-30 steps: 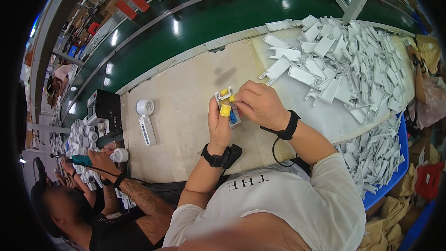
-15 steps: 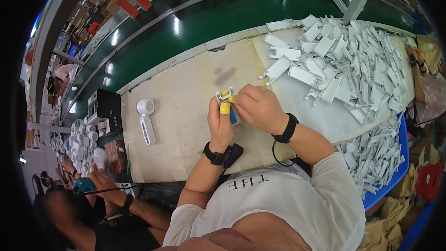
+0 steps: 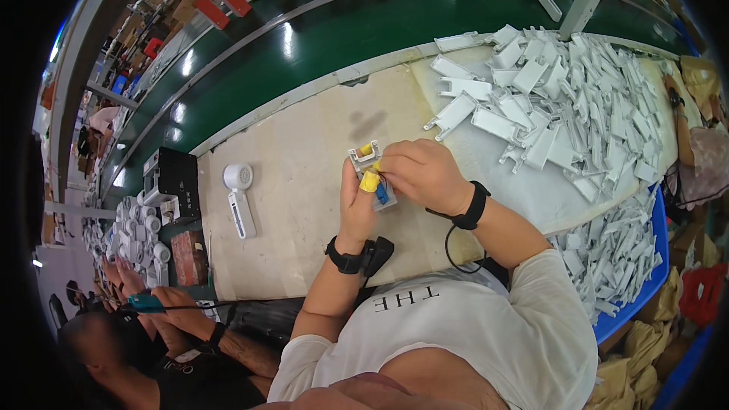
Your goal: Assembling small handheld electronic fans by attaching motor heads to handles and applying decorative stickers.
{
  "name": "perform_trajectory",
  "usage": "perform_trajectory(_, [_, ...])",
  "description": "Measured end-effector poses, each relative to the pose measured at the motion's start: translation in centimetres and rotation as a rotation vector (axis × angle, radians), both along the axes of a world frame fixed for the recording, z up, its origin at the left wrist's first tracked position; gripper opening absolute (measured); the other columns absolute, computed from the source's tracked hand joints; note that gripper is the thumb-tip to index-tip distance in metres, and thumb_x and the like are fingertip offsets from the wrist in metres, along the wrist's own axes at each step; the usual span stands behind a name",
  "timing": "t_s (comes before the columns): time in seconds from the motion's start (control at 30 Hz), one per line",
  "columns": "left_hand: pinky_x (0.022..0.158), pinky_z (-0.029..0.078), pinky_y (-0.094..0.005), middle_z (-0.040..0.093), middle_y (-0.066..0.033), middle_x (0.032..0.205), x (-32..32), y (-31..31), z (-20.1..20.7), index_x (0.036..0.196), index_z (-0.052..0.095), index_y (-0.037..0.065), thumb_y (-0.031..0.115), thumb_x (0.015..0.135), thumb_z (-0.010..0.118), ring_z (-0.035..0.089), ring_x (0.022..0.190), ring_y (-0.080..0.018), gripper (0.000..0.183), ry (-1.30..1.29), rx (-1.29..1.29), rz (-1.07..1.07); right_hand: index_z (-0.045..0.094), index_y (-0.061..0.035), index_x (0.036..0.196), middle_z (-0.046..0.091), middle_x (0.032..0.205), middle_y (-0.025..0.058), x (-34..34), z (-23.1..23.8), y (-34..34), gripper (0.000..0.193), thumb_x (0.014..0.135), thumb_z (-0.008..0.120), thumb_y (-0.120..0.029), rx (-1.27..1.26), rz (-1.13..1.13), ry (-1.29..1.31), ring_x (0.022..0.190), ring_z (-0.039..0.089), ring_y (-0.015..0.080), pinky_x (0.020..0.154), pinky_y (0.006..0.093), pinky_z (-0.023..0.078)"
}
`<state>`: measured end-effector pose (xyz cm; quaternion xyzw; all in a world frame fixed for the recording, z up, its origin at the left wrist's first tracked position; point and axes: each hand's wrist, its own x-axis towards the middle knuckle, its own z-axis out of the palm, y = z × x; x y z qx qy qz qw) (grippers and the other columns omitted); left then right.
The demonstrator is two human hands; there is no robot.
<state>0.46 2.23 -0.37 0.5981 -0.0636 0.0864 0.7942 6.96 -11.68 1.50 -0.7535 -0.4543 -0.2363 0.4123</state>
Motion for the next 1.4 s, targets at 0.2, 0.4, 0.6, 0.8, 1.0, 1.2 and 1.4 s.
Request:
perform_trajectory(0.2, [0.067, 0.044, -0.0242, 0.051, -0.0058, 0.097, -0.4, 0.0, -0.3, 0.125, 0.033, 0.001, 0.02, 0.093, 0.047, 0.05, 0.077, -0.01, 0.04, -0.042, -0.009, -0.008, 0.062, -0.0088, 0.082, 0.062, 0.087, 0.0041, 0.8, -0.6, -0.3, 0.022, 0.061, 0.07, -0.007, 0.031, 0.081, -0.183, 0.063, 0.057, 0.0208, 0.056, 0.0309, 0.045])
perform_trajectory(0.4, [0.067, 0.043, -0.0229, 0.05, -0.0054, 0.097, -0.4, -0.1, -0.5, 0.125, 0.033, 0.001, 0.018, 0.093, 0.048, 0.049, 0.077, -0.0092, 0.04, -0.055, 0.006, -0.027, 0.062, -0.0083, 0.081, 0.061, 0.085, 0.0047, 1.0, -0.6, -0.4, 0.026, 0.056, 0.071, -0.006, 0.083, 0.116, -0.237, 0.06, 0.056, 0.0212, 0.055, 0.0305, 0.046])
perform_trajectory(0.6, [0.066, 0.042, -0.0225, 0.05, -0.005, 0.095, -0.5, -0.1, -0.3, 0.125, 0.034, 0.001, 0.018, 0.093, 0.046, 0.049, 0.076, -0.0091, 0.038, -0.018, 0.013, -0.026, 0.063, -0.0078, 0.081, 0.061, 0.085, 0.0046, 1.1, -0.5, -0.3, 0.024, 0.058, 0.07, -0.006, 0.066, 0.125, -0.211, 0.06, 0.056, 0.0209, 0.056, 0.03, 0.046])
perform_trajectory(0.8, [0.065, 0.042, -0.0226, 0.051, -0.0046, 0.094, -0.5, -0.2, -0.5, 0.125, 0.034, 0.0, 0.019, 0.093, 0.046, 0.048, 0.076, -0.0088, 0.039, -0.046, 0.028, -0.011, 0.063, -0.0075, 0.08, 0.061, 0.084, 0.0046, 0.8, 0.1, -0.4, 0.023, 0.058, 0.07, -0.006, 0.047, 0.115, -0.213, 0.06, 0.056, 0.0206, 0.055, 0.0294, 0.046])
perform_trajectory(1.0, [0.065, 0.042, -0.022, 0.051, -0.0039, 0.093, -0.3, -0.2, -0.9, 0.124, 0.035, 0.0, 0.02, 0.094, 0.045, 0.048, 0.075, -0.0083, 0.037, -0.103, 0.093, 0.046, 0.062, -0.0081, 0.08, 0.061, 0.084, 0.0033, 0.4, 0.7, -0.2, 0.022, 0.059, 0.07, -0.007, -0.021, 0.062, -0.195, 0.061, 0.057, 0.019, 0.054, 0.0292, 0.045])
perform_trajectory(1.2, [0.064, 0.042, -0.0219, 0.051, -0.0041, 0.093, -0.3, -0.5, -1.1, 0.123, 0.037, 0.0, 0.022, 0.095, 0.044, 0.048, 0.074, -0.0084, 0.037, -0.118, 0.095, 0.068, 0.063, -0.0079, 0.081, 0.061, 0.084, 0.0033, 0.0, 0.9, -0.3, 0.019, 0.063, 0.069, -0.007, 0.021, 0.026, -0.086, 0.067, 0.059, 0.0197, 0.057, 0.0302, 0.046])
perform_trajectory(1.4, [0.064, 0.042, -0.0221, 0.052, -0.0042, 0.091, -0.2, -0.8, -1.1, 0.122, 0.037, 0.0, 0.022, 0.095, 0.043, 0.049, 0.073, -0.0088, 0.035, -0.114, 0.081, 0.092, 0.062, -0.0077, 0.082, 0.061, 0.085, 0.0037, 0.0, 0.8, -0.3, 0.019, 0.064, 0.069, -0.006, 0.022, 0.027, -0.057, 0.069, 0.059, 0.0199, 0.06, 0.0299, 0.047])
